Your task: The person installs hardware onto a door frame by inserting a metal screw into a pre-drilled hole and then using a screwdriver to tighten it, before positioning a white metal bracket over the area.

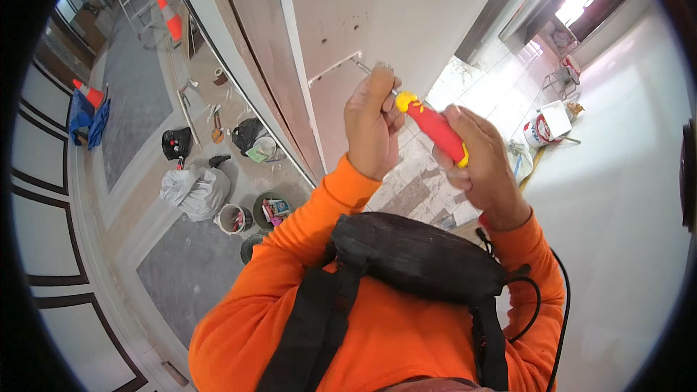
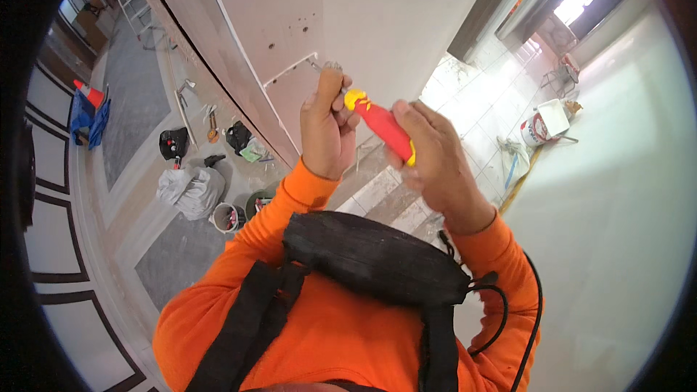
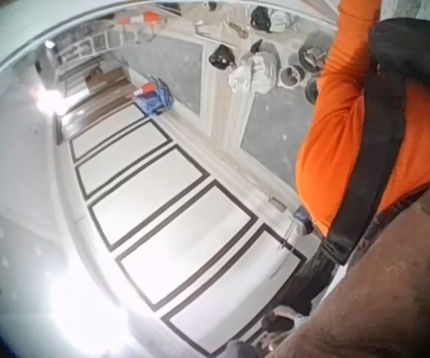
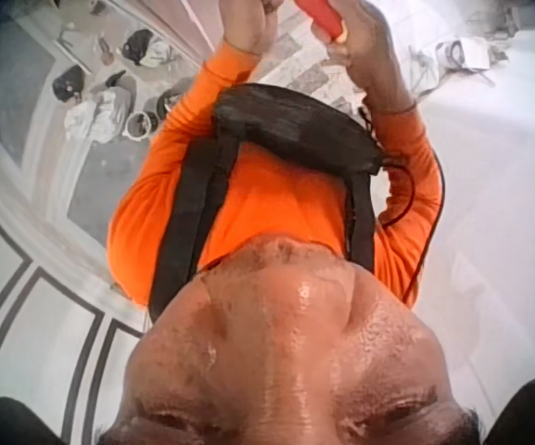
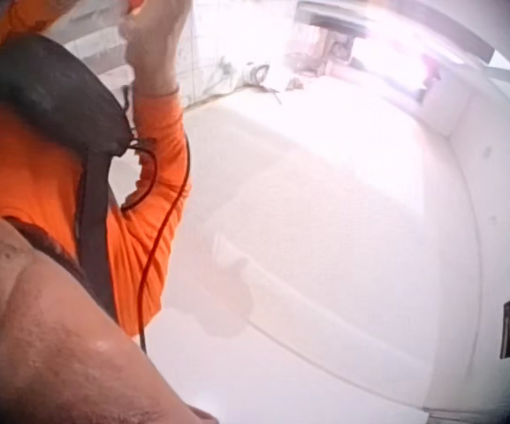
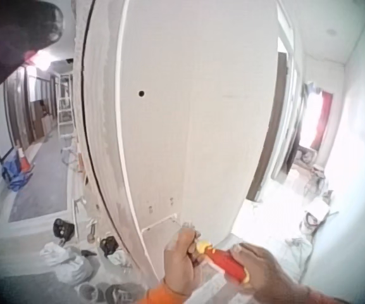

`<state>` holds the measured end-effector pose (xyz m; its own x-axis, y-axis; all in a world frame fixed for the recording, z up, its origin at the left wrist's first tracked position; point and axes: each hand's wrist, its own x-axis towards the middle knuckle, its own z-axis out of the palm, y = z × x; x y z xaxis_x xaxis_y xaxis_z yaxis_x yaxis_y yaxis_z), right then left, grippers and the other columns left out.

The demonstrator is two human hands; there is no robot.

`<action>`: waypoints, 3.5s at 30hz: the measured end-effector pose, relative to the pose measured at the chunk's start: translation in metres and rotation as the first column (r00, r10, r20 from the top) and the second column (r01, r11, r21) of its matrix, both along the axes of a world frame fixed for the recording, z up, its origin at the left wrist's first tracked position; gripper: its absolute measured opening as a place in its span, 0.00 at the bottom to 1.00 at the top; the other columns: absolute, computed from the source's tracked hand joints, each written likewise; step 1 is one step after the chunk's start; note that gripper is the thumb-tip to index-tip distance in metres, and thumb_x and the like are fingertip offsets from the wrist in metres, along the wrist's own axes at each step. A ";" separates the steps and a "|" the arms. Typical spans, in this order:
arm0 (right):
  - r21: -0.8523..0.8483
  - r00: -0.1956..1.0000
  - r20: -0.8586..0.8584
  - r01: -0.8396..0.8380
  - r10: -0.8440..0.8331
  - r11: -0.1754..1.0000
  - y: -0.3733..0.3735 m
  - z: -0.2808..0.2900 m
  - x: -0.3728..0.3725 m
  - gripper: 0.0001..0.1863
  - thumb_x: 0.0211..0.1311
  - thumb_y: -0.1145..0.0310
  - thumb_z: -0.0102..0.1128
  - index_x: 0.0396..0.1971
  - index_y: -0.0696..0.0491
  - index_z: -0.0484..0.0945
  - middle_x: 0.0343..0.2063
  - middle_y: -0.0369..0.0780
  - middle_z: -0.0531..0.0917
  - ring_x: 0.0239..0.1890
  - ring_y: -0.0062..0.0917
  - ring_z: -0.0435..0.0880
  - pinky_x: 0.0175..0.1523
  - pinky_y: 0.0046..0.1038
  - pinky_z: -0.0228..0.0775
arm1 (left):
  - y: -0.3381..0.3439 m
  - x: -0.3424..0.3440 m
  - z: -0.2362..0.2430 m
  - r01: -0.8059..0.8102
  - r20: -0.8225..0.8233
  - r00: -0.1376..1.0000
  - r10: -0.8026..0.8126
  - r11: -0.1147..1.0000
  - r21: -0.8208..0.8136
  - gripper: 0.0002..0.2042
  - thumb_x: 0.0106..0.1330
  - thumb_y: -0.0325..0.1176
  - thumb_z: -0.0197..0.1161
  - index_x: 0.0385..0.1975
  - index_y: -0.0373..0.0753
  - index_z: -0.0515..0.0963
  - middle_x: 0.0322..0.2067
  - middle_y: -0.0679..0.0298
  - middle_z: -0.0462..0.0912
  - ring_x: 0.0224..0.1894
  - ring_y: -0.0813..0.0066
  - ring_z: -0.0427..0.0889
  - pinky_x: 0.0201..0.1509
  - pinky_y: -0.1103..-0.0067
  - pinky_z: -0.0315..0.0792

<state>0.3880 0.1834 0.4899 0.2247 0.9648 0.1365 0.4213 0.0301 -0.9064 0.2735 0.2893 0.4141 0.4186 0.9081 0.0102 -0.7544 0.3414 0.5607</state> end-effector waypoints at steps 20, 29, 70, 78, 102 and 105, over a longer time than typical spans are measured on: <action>0.176 0.857 0.473 0.137 -0.206 0.975 -0.009 -0.023 -0.008 0.20 0.54 0.77 0.66 0.48 0.59 0.74 0.30 0.43 0.78 0.27 0.32 0.77 0.32 0.25 0.72 | 0.006 0.000 0.000 0.134 0.028 0.990 -0.135 0.990 0.051 0.13 0.71 0.43 0.59 0.37 0.37 0.75 0.18 0.78 0.62 0.18 0.90 0.57 0.21 0.89 0.51; -0.230 0.923 -0.269 0.215 -0.274 0.949 -0.013 -0.013 -0.011 0.18 0.59 0.73 0.65 0.48 0.59 0.74 0.27 0.42 0.80 0.25 0.26 0.79 0.33 0.25 0.71 | 0.007 0.000 -0.001 0.116 0.045 0.992 -0.117 0.993 0.009 0.13 0.72 0.41 0.59 0.38 0.37 0.76 0.18 0.78 0.62 0.18 0.91 0.58 0.21 0.89 0.51; -0.227 0.939 -0.307 0.084 -0.153 0.970 -0.011 -0.028 -0.013 0.16 0.67 0.67 0.56 0.48 0.61 0.74 0.22 0.34 0.75 0.24 0.17 0.73 0.29 0.20 0.64 | 0.009 0.000 0.002 0.062 -0.029 0.998 -0.062 0.998 0.008 0.15 0.71 0.44 0.59 0.36 0.36 0.76 0.18 0.78 0.60 0.18 0.90 0.57 0.20 0.88 0.52; 0.511 0.724 0.588 0.013 -0.361 0.860 -0.004 -0.046 -0.019 0.21 0.57 0.71 0.67 0.50 0.58 0.74 0.30 0.42 0.78 0.29 0.25 0.79 0.29 0.25 0.72 | 0.007 0.004 0.005 0.084 0.007 0.996 -0.084 0.996 0.004 0.16 0.71 0.46 0.60 0.36 0.37 0.76 0.18 0.78 0.61 0.18 0.90 0.57 0.21 0.88 0.53; -0.051 0.767 -0.639 -0.120 0.060 0.991 -0.003 -0.031 0.013 0.17 0.60 0.70 0.65 0.48 0.56 0.74 0.34 0.42 0.80 0.30 0.29 0.80 0.33 0.29 0.73 | 0.010 -0.005 -0.002 0.088 -0.040 0.996 -0.085 0.994 0.063 0.13 0.71 0.43 0.60 0.35 0.38 0.77 0.18 0.78 0.62 0.18 0.90 0.59 0.22 0.88 0.55; 0.313 0.906 0.389 0.040 -0.167 0.949 -0.004 -0.036 -0.013 0.17 0.61 0.68 0.63 0.48 0.57 0.74 0.27 0.42 0.79 0.25 0.30 0.78 0.33 0.31 0.72 | 0.014 0.000 0.002 0.032 -0.078 0.997 -0.027 0.998 0.059 0.13 0.71 0.43 0.59 0.34 0.38 0.77 0.18 0.79 0.62 0.18 0.91 0.59 0.21 0.89 0.55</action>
